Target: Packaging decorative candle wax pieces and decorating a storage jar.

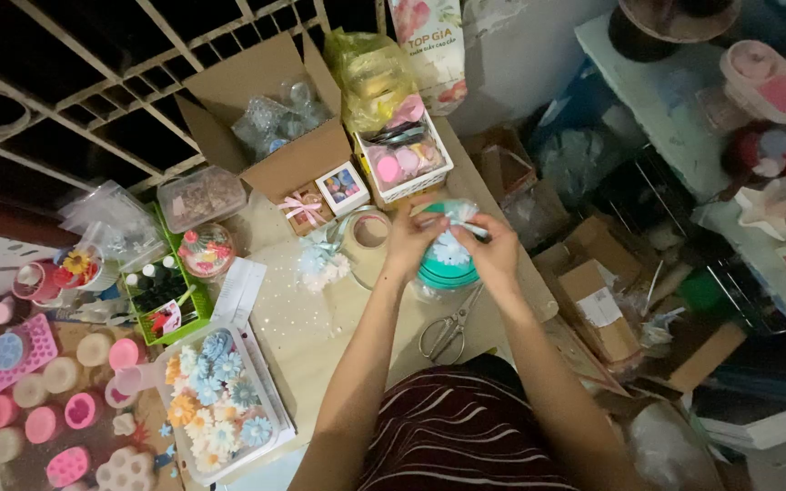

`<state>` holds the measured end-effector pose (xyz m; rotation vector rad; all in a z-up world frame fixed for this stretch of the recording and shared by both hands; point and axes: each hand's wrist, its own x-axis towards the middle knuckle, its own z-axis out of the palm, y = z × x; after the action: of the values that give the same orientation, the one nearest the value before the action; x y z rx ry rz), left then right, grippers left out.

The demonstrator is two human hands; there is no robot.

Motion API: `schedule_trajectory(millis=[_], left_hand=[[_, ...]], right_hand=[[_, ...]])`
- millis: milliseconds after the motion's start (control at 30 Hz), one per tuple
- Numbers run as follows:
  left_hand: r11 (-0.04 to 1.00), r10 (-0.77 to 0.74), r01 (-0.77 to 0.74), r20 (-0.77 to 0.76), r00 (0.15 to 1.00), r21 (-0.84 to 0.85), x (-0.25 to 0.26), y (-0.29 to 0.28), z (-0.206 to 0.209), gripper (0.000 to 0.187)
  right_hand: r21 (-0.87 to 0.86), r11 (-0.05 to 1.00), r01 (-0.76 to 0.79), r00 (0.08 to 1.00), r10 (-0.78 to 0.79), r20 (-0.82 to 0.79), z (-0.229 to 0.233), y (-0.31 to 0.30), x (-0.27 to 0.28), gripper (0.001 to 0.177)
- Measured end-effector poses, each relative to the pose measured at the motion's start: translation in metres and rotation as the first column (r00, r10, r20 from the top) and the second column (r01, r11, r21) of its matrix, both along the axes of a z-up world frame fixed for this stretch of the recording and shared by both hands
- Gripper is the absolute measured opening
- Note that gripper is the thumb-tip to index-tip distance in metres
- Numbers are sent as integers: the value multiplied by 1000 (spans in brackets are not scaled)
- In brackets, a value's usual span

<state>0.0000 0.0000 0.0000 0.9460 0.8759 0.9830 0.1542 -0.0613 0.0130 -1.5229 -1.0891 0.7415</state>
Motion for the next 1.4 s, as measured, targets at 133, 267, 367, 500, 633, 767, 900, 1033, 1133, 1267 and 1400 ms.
schedule_trajectory(millis=[133, 267, 367, 500, 633, 767, 900, 1033, 1133, 1267, 1400], left_hand=[[995, 96, -99, 63, 993, 34, -1, -11, -3, 57], [980, 173, -159, -117, 978, 120, -4, -24, 14, 57], [963, 191, -163, -114, 975, 216, -7, -24, -2, 52], [971, 151, -100, -228, 962, 219, -14, -25, 0, 40], [974, 141, -86, -260, 955, 211, -18, -21, 0, 34], [903, 214, -43, -361, 908, 428, -10, -22, 25, 25], [892, 225, -112, -214, 951, 437, 8, -15, -1, 15], [926, 243, -138, -275, 930, 351, 10, -18, -9, 16], [945, 204, -159, -136, 969, 285, 11, -17, -26, 14], [952, 213, -194, -57, 975, 236, 13, -22, -26, 12], [956, 197, -183, -39, 980, 227, 12, -24, -14, 10]], right_hand=[[43, 999, 31, 993, -25, -117, -9, 1, -3, 27], [45, 998, 47, 978, -36, -207, 4, -2, -6, 24], [76, 997, 26, 982, -11, -190, -7, -1, -1, 23], [77, 997, 4, 969, 15, -246, 2, -1, -4, 34], [63, 998, -11, 966, 27, -259, 2, -1, -2, 44], [19, 999, -26, 983, 29, -179, 3, -1, -3, 50], [59, 996, -66, 989, 73, -131, -6, 0, 0, 55], [297, 950, -95, 995, 89, 34, 9, -10, -1, 57], [-112, 975, 190, 982, -189, 12, 9, -19, 2, 35], [-227, 964, 142, 946, -200, -257, 18, -21, -2, 37], [-105, 980, 169, 948, -190, -256, 0, -17, -3, 31]])
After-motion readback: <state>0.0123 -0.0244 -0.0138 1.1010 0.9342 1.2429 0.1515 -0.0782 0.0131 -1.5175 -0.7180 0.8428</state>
